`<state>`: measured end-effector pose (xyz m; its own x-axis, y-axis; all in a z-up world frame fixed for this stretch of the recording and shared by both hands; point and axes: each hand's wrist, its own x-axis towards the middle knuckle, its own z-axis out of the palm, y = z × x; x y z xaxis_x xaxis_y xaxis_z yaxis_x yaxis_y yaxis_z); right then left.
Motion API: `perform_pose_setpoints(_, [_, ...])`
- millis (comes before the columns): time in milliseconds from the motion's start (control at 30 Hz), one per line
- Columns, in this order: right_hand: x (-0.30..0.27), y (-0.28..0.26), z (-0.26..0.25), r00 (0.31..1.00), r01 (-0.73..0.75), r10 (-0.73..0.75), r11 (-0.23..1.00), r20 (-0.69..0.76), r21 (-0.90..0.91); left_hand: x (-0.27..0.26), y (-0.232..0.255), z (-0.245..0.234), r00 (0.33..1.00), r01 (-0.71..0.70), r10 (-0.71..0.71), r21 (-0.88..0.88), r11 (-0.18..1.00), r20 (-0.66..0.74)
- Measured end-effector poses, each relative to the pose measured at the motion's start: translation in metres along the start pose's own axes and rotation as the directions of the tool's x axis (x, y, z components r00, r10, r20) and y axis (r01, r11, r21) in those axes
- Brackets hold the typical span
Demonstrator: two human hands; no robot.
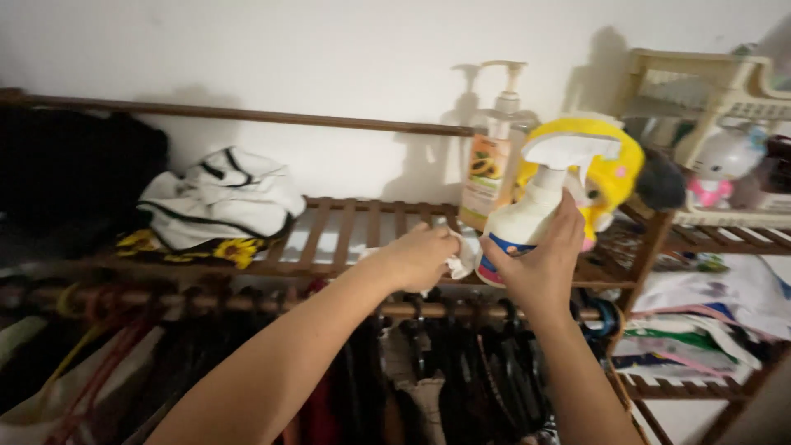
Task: The person rearranges clothes on a wooden rack, then uses a white cloth to wipe the top shelf. They move a yellow plush toy and two bottles aside to clean underneath, then return them and continue wiping the shelf surface.
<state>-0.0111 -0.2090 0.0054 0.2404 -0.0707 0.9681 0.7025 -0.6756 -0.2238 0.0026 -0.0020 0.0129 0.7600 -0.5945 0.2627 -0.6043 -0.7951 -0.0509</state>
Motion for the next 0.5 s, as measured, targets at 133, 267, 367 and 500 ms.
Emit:
perform_pose_setpoints(133, [0.005,-0.032,0.014,0.987,-0.136,0.125,0.985,0.098,0.106,-0.052,0.008,-0.031,0.999,0.03,-0.033,-0.111,0.993,-0.027])
perform_pose_setpoints(267, [0.011,-0.055,0.039,0.995,-0.062,0.046,0.982,0.089,0.181,-0.087,-0.01,-0.034,0.994,0.106,-0.109,-0.112,0.988,-0.02])
perform_pose_setpoints(367, [0.01,-0.061,0.063,0.994,-0.03,0.009,0.98,0.108,0.198,-0.129,-0.02,-0.041,0.99,0.121,-0.122,-0.019,0.992,-0.076])
perform_pose_setpoints(500, [0.019,-0.072,0.099,0.987,-0.093,0.058,0.965,0.149,0.243,-0.171,-0.04,-0.04,0.974,0.2,-0.206,-0.066,0.978,-0.091])
